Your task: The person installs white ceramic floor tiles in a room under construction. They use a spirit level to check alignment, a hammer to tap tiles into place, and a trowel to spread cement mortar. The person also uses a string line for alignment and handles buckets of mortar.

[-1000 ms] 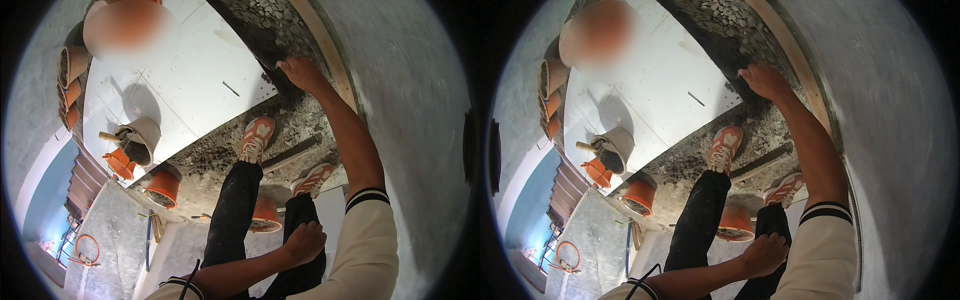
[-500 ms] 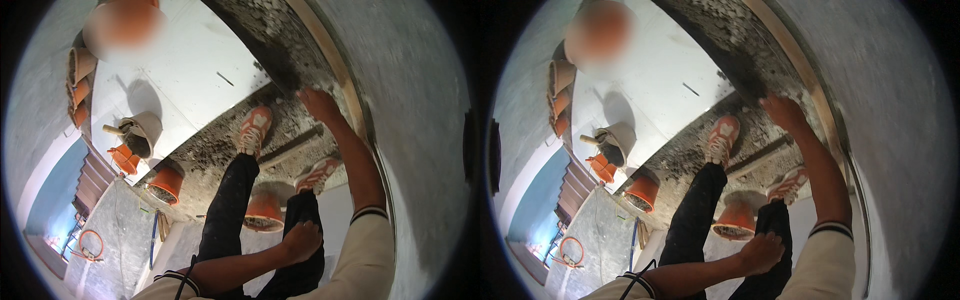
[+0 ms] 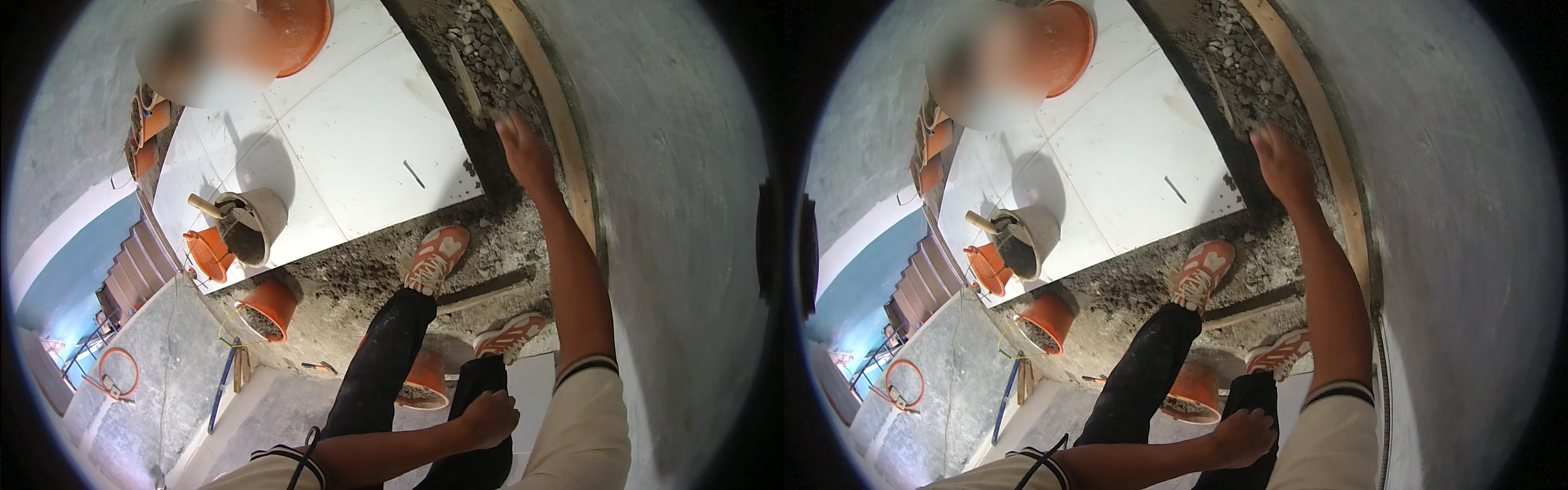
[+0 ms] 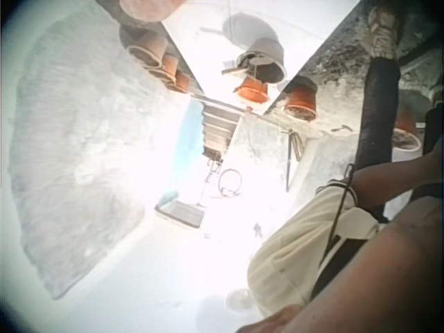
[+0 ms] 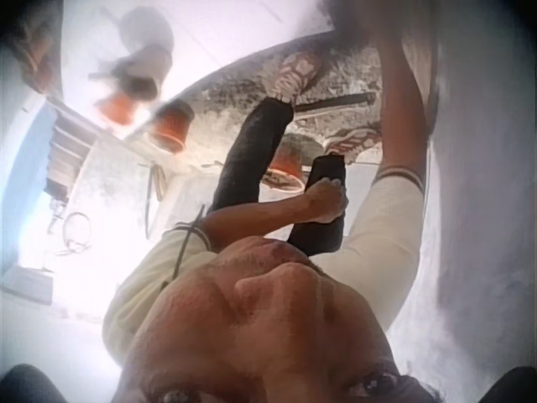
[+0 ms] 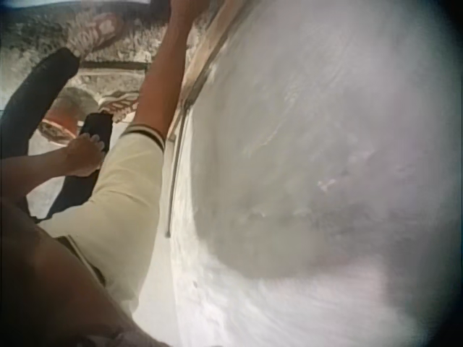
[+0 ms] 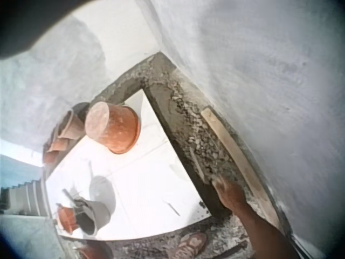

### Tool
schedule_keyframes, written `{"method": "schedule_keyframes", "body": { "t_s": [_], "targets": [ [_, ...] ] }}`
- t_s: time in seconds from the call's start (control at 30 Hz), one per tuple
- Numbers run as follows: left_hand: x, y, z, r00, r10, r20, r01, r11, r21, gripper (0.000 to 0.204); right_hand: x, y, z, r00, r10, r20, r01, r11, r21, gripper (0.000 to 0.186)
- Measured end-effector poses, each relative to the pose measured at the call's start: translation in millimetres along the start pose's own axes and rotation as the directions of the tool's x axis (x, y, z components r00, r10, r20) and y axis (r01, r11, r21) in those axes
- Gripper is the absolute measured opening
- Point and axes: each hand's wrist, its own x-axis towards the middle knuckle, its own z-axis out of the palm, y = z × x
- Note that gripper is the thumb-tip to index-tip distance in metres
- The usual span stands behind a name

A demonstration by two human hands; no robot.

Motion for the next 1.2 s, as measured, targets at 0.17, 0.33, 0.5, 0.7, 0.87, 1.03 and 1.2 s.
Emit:
{"method": "schedule_keyframes", "body": {
  "t_s": [0.17, 0.33, 0.5, 0.7, 0.87, 1.03, 1.2],
  "targets": [
    [-6.0, -5.2, -21.8, 0.991, 0.006, -0.135, -0.015, 0.998, -0.063, 0.017, 119.3, -51.8, 32.8, 0.999, -0.051, 0.009, 0.051, 0.999, 0.007, 0.064],
    [-12.1, -10.6, -45.2, 0.991, 0.024, -0.129, -0.041, 0.991, -0.127, 0.018, 156.8, -82.5, 49.5, 0.997, -0.051, 0.054, 0.054, 0.997, -0.053, 0.064],
    [-14.8, -11.7, -43.5, 0.968, 0.042, -0.246, -0.085, 0.982, -0.169, 0.018, 173.2, -86.4, 59.3, 0.992, -0.112, 0.051, 0.117, 0.987, -0.108, 0.065],
    [-22.5, -9.0, -72.0, 0.994, -0.004, -0.108, -0.011, 0.99, -0.138, 0.016, 193.2, -84.7, 34.9, 0.947, -0.32, 0.011, 0.312, 0.915, -0.258, 0.057],
    [-20.6, -16.8, -64.6, 0.995, 0.048, -0.093, -0.053, 0.997, -0.052, 0.026, 133.0, -55.1, 9.4, 0.944, -0.287, 0.162, 0.323, 0.9, -0.292, 0.053],
    [-14.8, -17.4, -60.2, 0.996, 0.03, -0.082, -0.033, 0.999, -0.041, 0.024, 79.8, -41.0, -2.5, 0.977, -0.15, 0.153, 0.173, 0.973, -0.153, 0.054],
    [-14.1, -16.1, -53.9, 0.994, 0.007, -0.111, -0.02, 0.994, -0.11, 0.014, 156.1, -68.5, 27.0, 0.976, -0.218, -0.008, 0.212, 0.956, -0.201, 0.061]
  ]
}}
